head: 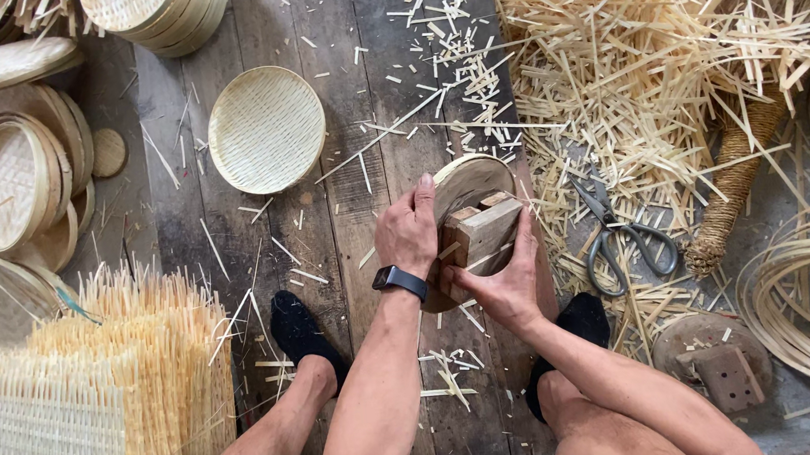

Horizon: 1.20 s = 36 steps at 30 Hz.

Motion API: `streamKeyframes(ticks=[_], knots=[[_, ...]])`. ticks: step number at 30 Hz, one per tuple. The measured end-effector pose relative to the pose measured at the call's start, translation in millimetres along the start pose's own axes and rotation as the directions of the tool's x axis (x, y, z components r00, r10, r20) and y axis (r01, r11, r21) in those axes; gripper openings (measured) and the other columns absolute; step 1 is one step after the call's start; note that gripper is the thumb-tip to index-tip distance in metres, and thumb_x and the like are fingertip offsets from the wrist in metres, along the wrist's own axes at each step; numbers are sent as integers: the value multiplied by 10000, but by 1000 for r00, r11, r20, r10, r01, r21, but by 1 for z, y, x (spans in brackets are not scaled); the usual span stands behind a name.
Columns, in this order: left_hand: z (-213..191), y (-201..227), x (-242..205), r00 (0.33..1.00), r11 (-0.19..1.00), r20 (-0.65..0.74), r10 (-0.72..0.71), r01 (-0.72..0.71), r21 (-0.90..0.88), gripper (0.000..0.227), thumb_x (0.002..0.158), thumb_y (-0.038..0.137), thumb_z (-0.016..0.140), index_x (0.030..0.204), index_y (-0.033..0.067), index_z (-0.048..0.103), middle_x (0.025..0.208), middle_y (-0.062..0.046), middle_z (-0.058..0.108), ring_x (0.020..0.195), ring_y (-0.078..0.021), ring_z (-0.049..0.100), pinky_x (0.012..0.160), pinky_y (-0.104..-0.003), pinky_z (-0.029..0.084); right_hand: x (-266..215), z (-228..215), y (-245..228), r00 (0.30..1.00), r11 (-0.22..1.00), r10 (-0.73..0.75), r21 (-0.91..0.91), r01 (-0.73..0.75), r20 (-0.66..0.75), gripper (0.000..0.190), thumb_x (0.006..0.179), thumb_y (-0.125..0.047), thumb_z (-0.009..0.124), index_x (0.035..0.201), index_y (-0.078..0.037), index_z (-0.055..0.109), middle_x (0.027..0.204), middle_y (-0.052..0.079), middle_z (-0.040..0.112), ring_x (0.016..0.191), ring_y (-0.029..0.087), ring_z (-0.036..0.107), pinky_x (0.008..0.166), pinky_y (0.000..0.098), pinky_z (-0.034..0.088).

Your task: The person assembles bamboo trays by placing a woven mat between two circular rims, then uses shears to trim the excess bamboo material from the edges.

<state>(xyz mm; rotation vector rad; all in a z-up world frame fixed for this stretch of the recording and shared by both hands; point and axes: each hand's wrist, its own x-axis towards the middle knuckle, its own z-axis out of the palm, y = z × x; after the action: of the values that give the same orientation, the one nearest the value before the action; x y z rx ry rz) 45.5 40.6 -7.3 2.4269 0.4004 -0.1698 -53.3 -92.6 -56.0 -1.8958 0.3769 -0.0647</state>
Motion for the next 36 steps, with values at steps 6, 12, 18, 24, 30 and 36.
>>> streamKeyframes(ticks=[6,12,18,24,30,36], knots=[[-4,-6,-4,990,977,-2,138,-136,-166,685,948,698,425,1198,150,752,772,-99,763,680,-235,748,613,-375,576,0,-2,5,999,999,-46,-1,46,-22,1452,558,-460,976,1601,53,106,1545,296,352,1468,397,346,1218,458,296],[-4,-7,-4,990,995,121,-76,83,-58,701,943,689,434,1084,134,837,743,-189,749,714,-297,720,633,-406,521,0,-7,5,999,999,-40,37,40,-5,1429,576,-484,952,1608,49,120,1570,272,353,1494,375,356,1245,454,301],[7,-19,3,993,991,106,50,-36,-126,636,994,640,462,849,101,767,567,-87,595,561,-226,582,540,-408,439,-3,-18,1,996,993,-86,-81,89,33,1481,510,-449,973,1589,46,87,1535,305,336,1440,398,363,1199,461,324],[14,-29,8,994,996,106,-37,46,-82,657,988,643,469,756,102,762,542,-22,577,523,-186,536,509,-392,405,-2,-34,-6,988,992,-130,10,129,90,1455,529,-413,977,1593,43,96,1524,280,385,1420,406,431,1188,472,369],[-32,-85,33,1000,995,-8,25,-26,-99,657,960,658,380,1088,133,753,537,9,600,418,-129,540,356,-301,441,0,-79,66,881,701,253,552,-451,399,1122,651,-324,827,1565,-12,255,1376,223,502,1216,346,606,1017,523,529],[-111,-147,48,984,985,-107,-139,126,-119,747,1074,625,426,900,-31,738,677,-78,643,595,-169,596,570,-368,533,-7,-74,139,808,153,174,795,-587,563,688,857,-393,666,1407,-5,525,1354,174,627,1258,318,615,1107,504,458]])
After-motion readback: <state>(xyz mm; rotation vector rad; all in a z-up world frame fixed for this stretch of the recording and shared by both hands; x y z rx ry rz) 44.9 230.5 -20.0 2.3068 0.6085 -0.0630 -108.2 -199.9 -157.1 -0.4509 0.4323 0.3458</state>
